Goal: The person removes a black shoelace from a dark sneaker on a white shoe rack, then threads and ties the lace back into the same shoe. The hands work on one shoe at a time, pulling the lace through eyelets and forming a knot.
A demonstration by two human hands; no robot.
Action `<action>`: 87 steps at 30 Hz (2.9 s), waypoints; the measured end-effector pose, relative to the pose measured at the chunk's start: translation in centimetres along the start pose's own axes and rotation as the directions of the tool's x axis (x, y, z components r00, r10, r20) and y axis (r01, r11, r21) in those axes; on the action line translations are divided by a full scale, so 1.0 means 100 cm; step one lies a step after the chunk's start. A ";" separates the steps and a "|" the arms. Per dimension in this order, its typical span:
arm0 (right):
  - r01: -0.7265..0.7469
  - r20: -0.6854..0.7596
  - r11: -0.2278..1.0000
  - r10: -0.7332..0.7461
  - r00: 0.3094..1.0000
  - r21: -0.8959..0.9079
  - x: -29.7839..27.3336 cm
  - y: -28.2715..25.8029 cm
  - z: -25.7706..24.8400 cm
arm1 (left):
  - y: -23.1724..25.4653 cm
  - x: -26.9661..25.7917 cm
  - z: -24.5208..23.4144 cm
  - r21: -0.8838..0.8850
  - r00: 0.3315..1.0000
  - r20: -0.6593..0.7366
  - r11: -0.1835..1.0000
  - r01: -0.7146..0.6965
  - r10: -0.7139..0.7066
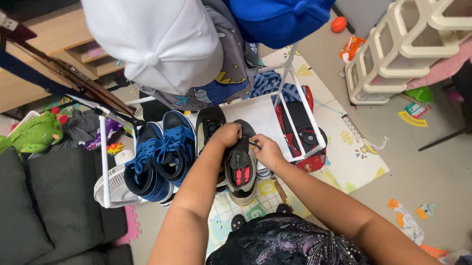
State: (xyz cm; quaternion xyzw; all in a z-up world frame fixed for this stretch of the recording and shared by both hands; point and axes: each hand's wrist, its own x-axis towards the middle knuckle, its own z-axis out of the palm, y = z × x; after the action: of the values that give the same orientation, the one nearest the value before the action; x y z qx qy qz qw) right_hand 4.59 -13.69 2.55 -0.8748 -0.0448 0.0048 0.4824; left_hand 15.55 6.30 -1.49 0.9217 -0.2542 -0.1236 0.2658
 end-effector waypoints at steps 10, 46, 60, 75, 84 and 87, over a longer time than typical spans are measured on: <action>0.291 -0.005 0.885 -0.314 0.949 -0.363 -0.002 -0.016 0.001 | -0.004 0.000 -0.009 -0.117 0.995 0.069 0.990 0.076 -0.068; 0.051 -0.182 0.975 -0.091 0.979 -0.215 0.005 -0.021 -0.001 | 0.034 -0.017 0.016 -0.174 0.971 -0.237 0.984 -0.022 -0.021; 0.083 -0.052 0.934 -0.108 0.993 -0.348 -0.005 -0.026 0.019 | 0.008 -0.020 0.008 -0.714 0.773 0.467 0.332 0.616 -0.430; -0.594 0.395 0.322 0.508 0.765 0.737 0.041 0.082 -0.018 | 0.070 -0.045 0.005 -0.301 0.926 -0.252 0.932 0.201 -0.281; -0.412 0.250 0.366 0.416 0.875 0.834 0.032 0.066 -0.030 | 0.111 -0.072 -0.015 -0.180 0.810 0.021 0.795 0.580 -0.586; -0.442 0.320 0.336 0.361 0.876 0.832 0.036 0.062 -0.031 | 0.102 -0.070 -0.011 -0.160 0.812 0.042 0.798 0.581 -0.583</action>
State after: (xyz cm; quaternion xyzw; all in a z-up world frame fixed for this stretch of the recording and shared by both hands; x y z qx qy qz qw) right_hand 8.83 -19.29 -0.95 -0.4738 0.1625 0.1798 0.8466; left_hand 5.93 3.08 5.77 0.9304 0.0534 -0.2154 0.2918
